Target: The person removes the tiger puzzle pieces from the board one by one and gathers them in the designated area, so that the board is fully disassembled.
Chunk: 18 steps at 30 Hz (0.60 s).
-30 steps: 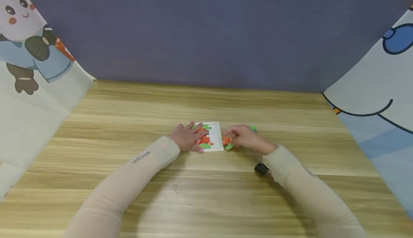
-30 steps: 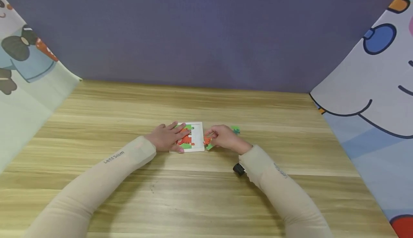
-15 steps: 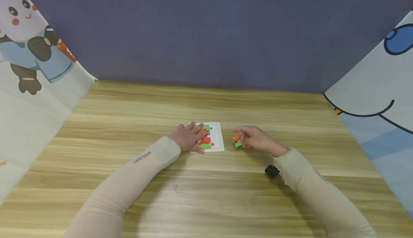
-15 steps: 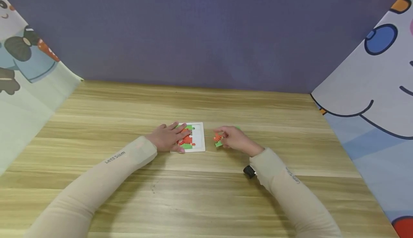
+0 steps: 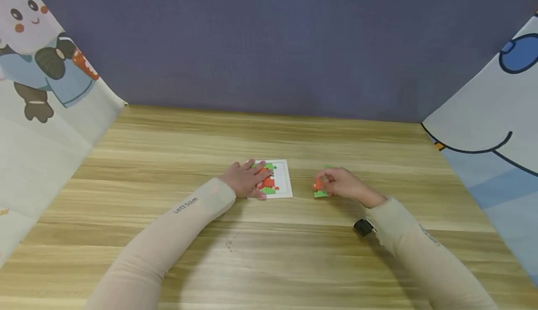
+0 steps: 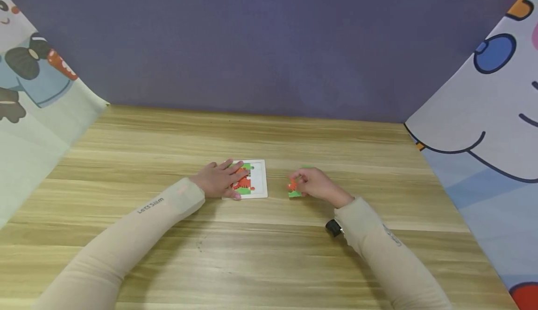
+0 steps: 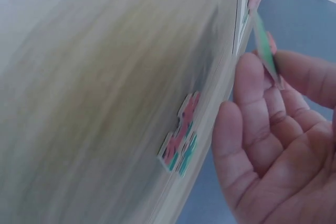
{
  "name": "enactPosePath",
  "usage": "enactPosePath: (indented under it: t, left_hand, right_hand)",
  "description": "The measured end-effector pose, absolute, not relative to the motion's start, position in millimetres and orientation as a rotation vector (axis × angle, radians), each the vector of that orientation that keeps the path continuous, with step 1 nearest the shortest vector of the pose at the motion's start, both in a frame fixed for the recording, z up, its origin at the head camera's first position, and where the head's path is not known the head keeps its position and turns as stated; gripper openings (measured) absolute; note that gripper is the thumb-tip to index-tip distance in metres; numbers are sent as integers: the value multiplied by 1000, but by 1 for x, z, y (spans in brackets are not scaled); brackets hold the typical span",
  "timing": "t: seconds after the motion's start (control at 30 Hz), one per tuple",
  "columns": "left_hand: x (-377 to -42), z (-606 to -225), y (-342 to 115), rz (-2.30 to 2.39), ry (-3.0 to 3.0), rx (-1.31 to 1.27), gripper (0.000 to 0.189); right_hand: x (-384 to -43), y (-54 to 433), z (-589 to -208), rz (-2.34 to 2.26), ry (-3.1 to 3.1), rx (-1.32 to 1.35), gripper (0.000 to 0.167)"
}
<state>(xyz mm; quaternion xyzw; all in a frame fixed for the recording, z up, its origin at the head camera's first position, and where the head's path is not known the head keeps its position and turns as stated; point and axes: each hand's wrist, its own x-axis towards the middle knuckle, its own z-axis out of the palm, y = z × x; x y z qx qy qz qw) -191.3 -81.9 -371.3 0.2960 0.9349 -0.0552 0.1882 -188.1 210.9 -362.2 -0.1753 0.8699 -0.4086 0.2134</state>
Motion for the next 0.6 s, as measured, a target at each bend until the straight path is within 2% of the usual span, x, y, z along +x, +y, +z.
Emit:
enactPosePath:
  t: [0.3,0.6]
  left_hand:
    - [-196,-373,-79,-163,2649,815,80]
    - [-201,-371,-70,-184,2655,797,80]
  right_hand:
    - [-194,225,-364,-1117,2439,-518,31]
    - [-201,246,-363,-1124,2395,-415,32]
